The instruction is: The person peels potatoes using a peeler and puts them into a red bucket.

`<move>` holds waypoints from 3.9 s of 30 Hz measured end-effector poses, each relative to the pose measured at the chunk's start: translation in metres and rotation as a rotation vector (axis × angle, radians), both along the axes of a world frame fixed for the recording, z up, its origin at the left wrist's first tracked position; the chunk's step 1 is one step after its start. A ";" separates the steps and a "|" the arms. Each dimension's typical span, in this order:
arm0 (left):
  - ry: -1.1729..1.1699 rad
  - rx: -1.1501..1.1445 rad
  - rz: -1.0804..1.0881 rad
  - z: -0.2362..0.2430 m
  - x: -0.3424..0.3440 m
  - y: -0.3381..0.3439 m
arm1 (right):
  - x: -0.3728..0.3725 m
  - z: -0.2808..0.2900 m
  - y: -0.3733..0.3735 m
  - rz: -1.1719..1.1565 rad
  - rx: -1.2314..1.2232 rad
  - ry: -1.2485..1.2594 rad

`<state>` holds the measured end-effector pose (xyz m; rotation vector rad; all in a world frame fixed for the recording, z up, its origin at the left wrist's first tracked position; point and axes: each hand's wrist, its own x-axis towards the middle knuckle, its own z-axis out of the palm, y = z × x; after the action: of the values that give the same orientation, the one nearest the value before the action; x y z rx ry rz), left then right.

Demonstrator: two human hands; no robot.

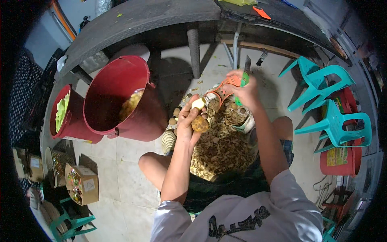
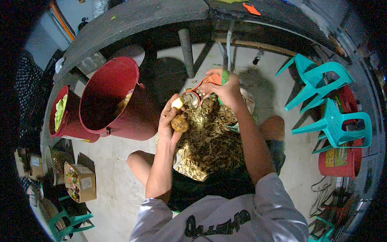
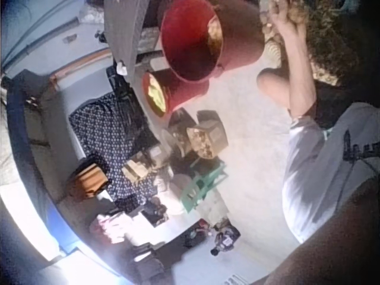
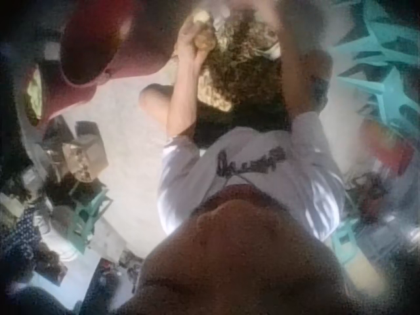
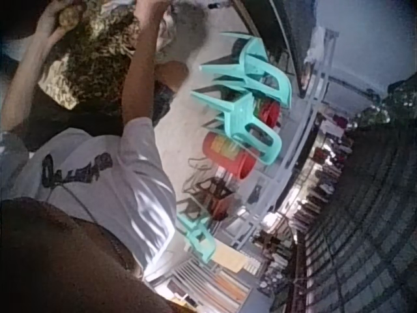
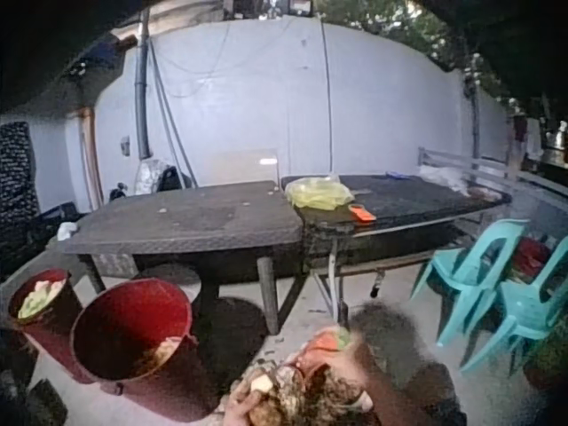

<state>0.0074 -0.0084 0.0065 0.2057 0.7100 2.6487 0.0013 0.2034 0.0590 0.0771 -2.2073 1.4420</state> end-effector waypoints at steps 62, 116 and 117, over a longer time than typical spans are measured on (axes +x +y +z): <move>-0.048 0.209 -0.128 -0.002 0.001 0.000 | -0.017 -0.013 0.022 0.091 -0.221 -0.030; 0.090 -0.156 0.006 -0.002 -0.008 -0.005 | -0.010 -0.008 -0.023 0.072 -0.132 -0.051; 0.080 -0.178 0.019 -0.004 -0.007 -0.005 | -0.006 -0.004 -0.025 0.098 -0.145 -0.041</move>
<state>-0.0001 -0.0138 0.0020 0.2572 0.9734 2.5883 -0.0046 0.1781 0.0546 0.1087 -2.1501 1.6673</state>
